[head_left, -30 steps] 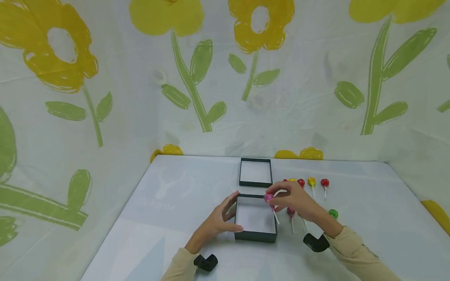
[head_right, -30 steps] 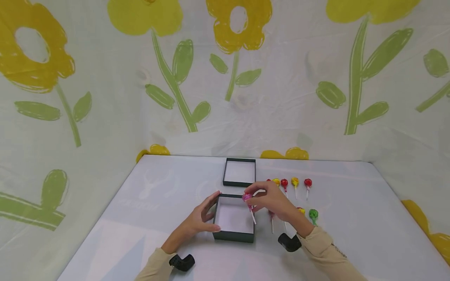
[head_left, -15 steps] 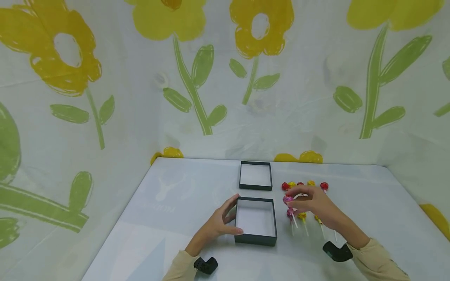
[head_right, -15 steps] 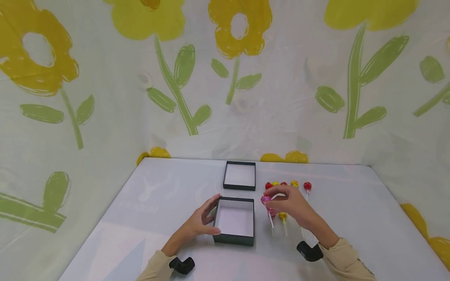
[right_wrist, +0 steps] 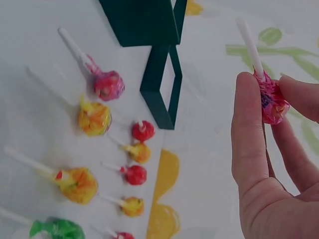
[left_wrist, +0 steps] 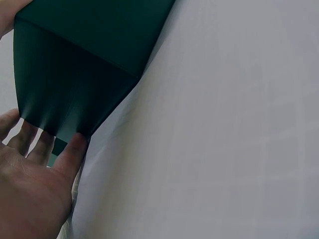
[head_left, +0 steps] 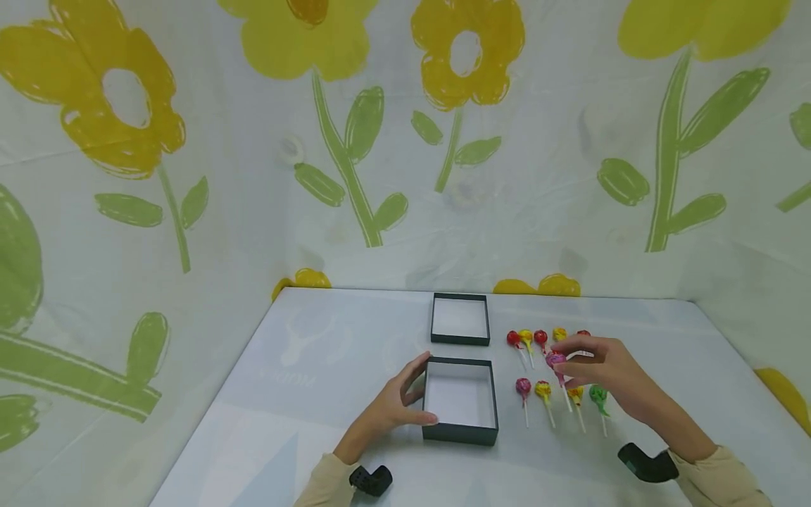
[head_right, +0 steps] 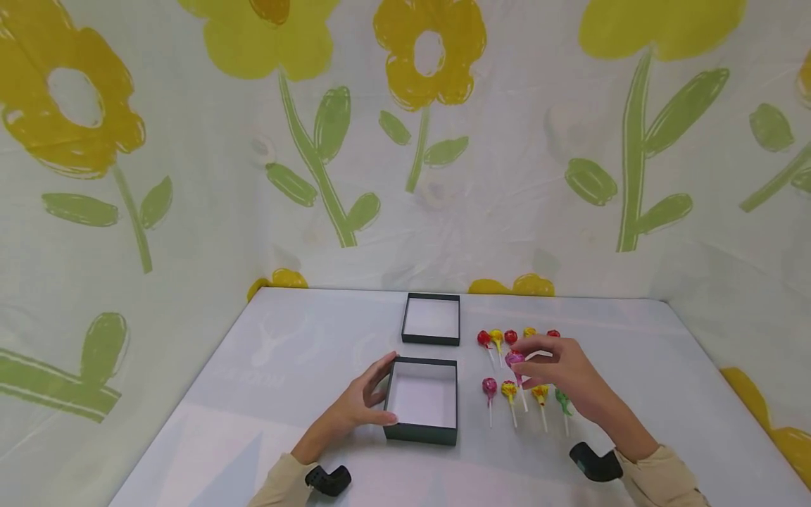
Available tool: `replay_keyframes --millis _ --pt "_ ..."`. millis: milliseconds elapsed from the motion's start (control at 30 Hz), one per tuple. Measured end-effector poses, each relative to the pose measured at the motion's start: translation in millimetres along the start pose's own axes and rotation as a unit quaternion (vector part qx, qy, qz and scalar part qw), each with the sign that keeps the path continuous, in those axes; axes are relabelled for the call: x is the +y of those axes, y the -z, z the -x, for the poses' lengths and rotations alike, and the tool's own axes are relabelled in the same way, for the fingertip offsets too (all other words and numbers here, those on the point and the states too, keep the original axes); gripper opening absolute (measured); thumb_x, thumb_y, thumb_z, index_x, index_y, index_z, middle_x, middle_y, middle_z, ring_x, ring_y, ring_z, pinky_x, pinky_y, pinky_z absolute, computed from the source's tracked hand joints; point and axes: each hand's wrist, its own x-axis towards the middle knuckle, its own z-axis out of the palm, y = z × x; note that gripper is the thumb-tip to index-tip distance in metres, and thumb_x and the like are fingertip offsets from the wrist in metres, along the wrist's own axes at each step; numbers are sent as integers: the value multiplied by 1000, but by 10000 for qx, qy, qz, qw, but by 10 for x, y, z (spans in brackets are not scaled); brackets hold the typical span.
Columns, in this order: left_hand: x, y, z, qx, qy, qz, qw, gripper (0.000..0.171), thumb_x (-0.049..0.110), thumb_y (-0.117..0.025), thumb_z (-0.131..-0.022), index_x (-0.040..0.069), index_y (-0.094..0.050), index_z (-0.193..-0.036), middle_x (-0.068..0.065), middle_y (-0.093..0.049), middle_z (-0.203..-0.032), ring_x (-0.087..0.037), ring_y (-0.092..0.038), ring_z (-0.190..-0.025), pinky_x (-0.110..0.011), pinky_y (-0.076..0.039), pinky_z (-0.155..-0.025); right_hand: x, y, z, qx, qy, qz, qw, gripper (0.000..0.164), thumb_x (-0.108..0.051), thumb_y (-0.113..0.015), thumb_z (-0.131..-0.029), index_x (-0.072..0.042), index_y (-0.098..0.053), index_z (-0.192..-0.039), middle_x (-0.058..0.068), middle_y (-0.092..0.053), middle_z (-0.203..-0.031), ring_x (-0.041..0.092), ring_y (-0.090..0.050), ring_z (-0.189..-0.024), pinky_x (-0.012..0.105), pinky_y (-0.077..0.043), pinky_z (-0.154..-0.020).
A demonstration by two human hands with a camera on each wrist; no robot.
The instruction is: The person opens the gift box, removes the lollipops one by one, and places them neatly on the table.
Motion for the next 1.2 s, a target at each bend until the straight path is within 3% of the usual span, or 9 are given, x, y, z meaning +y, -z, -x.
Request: replay_keyframes --millis 333,600,767,900,1200 --pt "-43 -36 -19 -46 -50 29 10000 102 16 -80 -76 14 -12 -152 -10 -8 -158 -23 -11 -144 -36 -31 -110 125 283 168 265 -25 163 9995 37 -19 -63 -92 6 -55 -119 -1 -67 -99 26 -67 -86 36 -58 -72" --pt "-26 -67 -35 -14 29 8 10000 100 17 -80 -77 11 -14 -152 -7 -10 -158 -18 -13 -143 -34 -32 -109 314 472 285 584 -239 362 9974 36 -20 -63 -92 5 -57 -118 -5 -65 -98 21 -66 -83 33 -58 -71" --pt "-31 -83 -30 -2 64 33 10000 100 16 -80 -76 13 -15 -152 -8 -10 -158 -18 -13 -143 -35 -31 -110 524 546 336 750 -717 628 9926 50 -25 -65 -91 10 -51 -124 5 -64 -103 16 -65 -81 32 -58 -71" --pt "-23 -86 -22 -33 54 69 10000 98 17 -80 -77 21 -17 -152 -8 -9 -158 -18 -12 -143 -36 -30 -111 737 604 374 829 -1117 786 9872 58 -28 -67 -89 13 -49 -125 14 -63 -107 14 -64 -80 32 -58 -71" --pt "0 -50 -29 6 -98 -121 9999 100 14 -80 -76 23 -15 -152 -10 -8 -158 -23 -12 -143 -37 -31 -110 1128 661 317 1141 -1218 1529 9741 53 -24 -70 -86 15 -53 -117 20 -62 -102 18 -62 -77 29 -58 -63"
